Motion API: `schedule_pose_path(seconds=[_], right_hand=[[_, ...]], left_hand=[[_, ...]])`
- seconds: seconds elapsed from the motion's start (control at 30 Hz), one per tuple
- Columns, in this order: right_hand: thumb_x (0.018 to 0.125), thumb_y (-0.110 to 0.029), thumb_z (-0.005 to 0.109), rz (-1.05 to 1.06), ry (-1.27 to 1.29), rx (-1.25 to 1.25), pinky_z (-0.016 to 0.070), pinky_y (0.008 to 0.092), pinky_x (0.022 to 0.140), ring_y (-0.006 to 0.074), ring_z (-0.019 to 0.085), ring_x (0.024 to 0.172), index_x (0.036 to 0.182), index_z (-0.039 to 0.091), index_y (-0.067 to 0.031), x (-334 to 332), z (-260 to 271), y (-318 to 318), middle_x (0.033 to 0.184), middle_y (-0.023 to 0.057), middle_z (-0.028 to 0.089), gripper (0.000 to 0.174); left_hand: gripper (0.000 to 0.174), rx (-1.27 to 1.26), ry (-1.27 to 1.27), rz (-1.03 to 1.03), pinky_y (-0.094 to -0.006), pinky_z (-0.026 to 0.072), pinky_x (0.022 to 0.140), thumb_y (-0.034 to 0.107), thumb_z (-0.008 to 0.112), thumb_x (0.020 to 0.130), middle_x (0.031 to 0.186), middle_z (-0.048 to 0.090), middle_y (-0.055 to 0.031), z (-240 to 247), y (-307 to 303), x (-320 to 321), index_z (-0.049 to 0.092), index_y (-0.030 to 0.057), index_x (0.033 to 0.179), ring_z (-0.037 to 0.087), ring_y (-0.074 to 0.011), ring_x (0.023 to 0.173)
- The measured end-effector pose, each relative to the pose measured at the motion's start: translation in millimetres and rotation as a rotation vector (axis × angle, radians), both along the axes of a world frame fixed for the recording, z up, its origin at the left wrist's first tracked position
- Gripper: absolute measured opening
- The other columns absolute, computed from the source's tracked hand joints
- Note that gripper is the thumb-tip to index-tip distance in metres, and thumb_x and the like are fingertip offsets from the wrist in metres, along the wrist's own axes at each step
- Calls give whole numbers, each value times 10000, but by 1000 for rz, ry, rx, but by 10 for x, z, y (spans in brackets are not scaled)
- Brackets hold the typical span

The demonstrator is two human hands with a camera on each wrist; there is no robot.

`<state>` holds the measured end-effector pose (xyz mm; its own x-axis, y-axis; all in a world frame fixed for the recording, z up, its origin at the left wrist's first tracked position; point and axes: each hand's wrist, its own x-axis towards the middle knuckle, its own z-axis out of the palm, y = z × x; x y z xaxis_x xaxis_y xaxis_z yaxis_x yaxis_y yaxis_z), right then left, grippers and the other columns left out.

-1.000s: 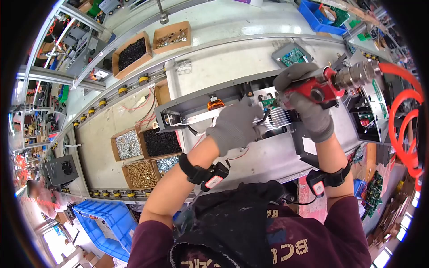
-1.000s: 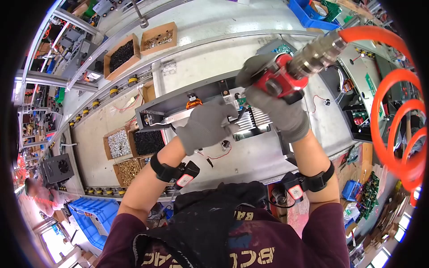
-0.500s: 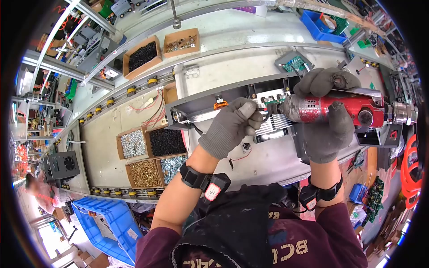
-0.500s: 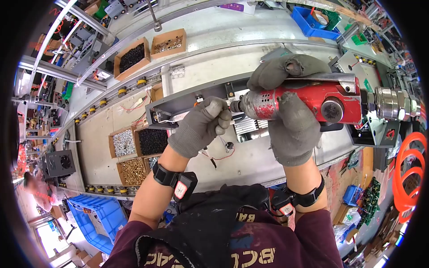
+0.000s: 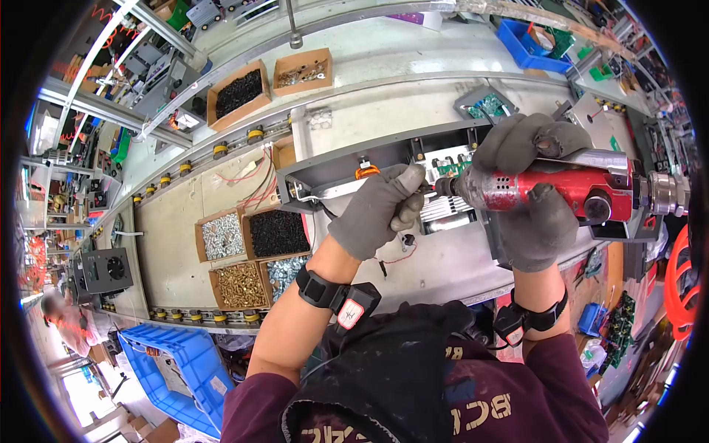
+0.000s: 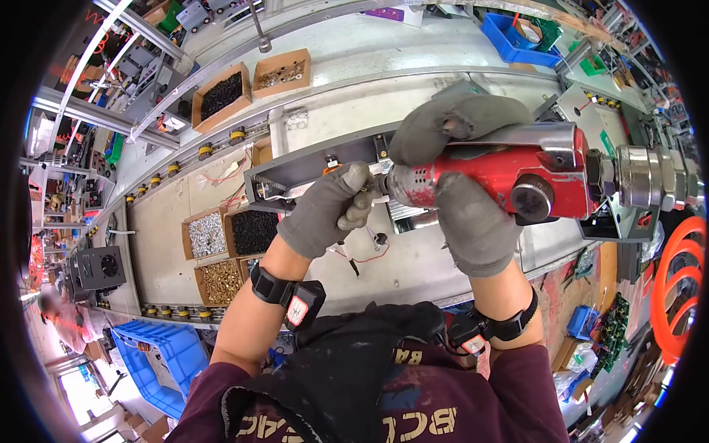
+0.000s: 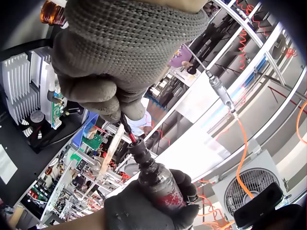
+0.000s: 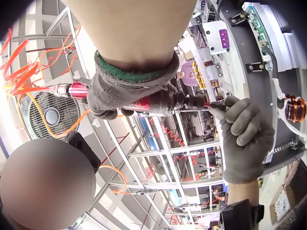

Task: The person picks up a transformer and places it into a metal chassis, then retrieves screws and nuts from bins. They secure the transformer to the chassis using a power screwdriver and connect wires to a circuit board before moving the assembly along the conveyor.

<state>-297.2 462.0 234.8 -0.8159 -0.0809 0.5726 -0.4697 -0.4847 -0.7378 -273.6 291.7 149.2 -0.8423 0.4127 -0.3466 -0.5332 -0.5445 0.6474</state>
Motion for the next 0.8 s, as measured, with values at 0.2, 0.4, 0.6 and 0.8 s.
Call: schedule_pose_path(seconds=[0.2,0.4,0.6,0.8], right_hand=[[790,-281,688,-44,-23,154,425,326,582,219,468,682,1046,495,-94,62,-93,248,750,69,466,372],[796,-297,662,-26,-31,62,432,325,590,215,452,724,1021,478,-102,144,103,327,746,59,434,351],[780,-310,655,31,15,30,352,323,653,206,385,753,1055,495,-84,139,180,550,810,51,411,391],[797,-275,630,-32,-94,-1,363,324,674,195,374,784,1039,484,-54,140,300,879,829,52,416,359]], left_hand=[[336,-197,-28,-132,-219,300,358,394,558,929,508,431,14,130,-5,13,525,90,792,350,-56,376],[221,-1366,624,-214,-298,440,530,287,558,887,706,580,-12,-31,-158,407,624,88,815,547,-119,614],[118,-1927,1807,-653,-460,383,927,162,551,776,890,601,29,-844,-250,820,632,134,856,559,-195,973],[168,-1741,1529,-931,-401,408,894,160,562,753,900,597,27,-582,-42,700,628,156,907,557,-199,915]])
